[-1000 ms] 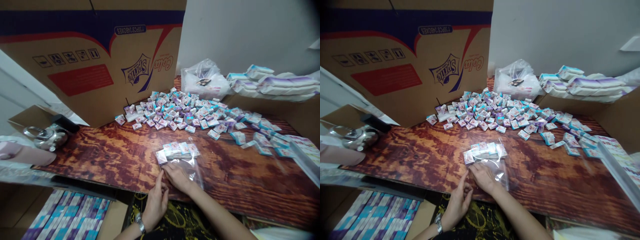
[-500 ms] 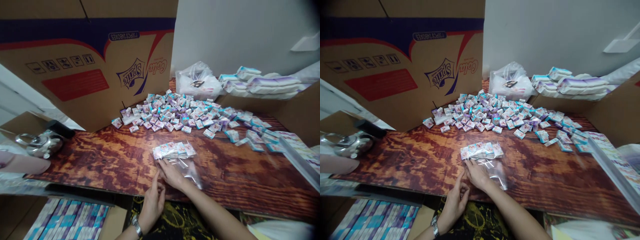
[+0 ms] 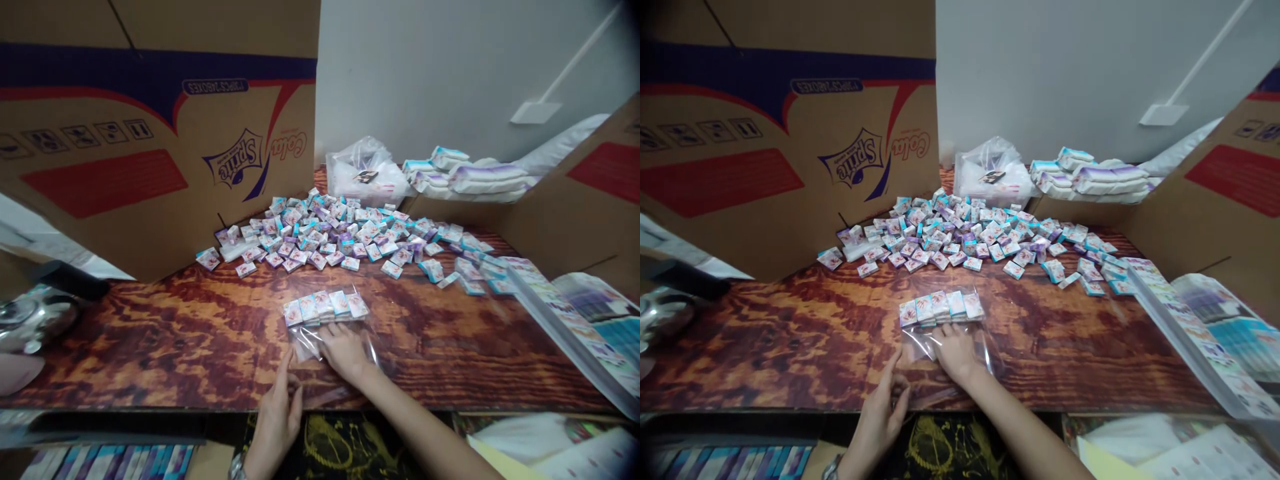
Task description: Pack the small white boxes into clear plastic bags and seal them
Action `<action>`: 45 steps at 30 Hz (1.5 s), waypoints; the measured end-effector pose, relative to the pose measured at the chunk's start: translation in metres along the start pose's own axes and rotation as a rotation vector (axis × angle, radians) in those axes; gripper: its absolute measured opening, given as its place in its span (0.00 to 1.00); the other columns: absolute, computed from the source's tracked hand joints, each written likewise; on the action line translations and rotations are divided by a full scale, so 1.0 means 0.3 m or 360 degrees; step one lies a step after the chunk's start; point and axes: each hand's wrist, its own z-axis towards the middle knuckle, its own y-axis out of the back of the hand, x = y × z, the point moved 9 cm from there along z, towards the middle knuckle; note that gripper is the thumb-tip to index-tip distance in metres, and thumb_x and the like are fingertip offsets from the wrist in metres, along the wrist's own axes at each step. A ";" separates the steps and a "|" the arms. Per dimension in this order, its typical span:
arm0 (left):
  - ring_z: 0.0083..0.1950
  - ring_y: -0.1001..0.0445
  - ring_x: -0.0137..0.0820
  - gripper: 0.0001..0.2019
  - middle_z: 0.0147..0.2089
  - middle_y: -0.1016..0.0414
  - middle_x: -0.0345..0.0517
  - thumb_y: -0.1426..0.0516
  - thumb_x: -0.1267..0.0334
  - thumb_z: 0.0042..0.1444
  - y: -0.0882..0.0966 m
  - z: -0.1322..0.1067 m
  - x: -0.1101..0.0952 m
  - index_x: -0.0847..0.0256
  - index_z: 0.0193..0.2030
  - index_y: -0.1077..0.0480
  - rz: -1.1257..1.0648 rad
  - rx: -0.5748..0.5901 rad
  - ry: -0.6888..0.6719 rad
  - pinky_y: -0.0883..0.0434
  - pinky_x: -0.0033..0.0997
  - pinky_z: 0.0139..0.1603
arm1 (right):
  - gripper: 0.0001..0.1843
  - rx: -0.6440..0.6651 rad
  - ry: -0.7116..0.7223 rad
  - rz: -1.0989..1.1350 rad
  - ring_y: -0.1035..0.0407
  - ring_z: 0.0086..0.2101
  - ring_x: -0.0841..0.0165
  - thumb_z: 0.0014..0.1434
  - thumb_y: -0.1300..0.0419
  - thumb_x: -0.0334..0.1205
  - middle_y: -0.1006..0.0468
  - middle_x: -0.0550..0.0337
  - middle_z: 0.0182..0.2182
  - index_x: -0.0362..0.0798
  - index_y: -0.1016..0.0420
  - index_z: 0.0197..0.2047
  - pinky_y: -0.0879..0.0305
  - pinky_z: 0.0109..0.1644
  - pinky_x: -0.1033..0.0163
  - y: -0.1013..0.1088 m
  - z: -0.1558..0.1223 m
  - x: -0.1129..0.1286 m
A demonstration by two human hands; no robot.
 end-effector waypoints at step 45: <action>0.50 0.34 0.39 0.22 0.49 0.33 0.55 0.54 0.72 0.58 -0.440 0.366 -0.283 0.64 0.60 0.46 0.0756 0.0488 -0.0656 0.33 0.41 0.50 | 0.14 -0.0693 -0.0204 0.0488 0.28 0.33 0.67 0.66 0.58 0.35 0.26 0.54 0.36 0.48 0.32 0.43 0.32 0.37 0.64 0.132 -0.281 -0.301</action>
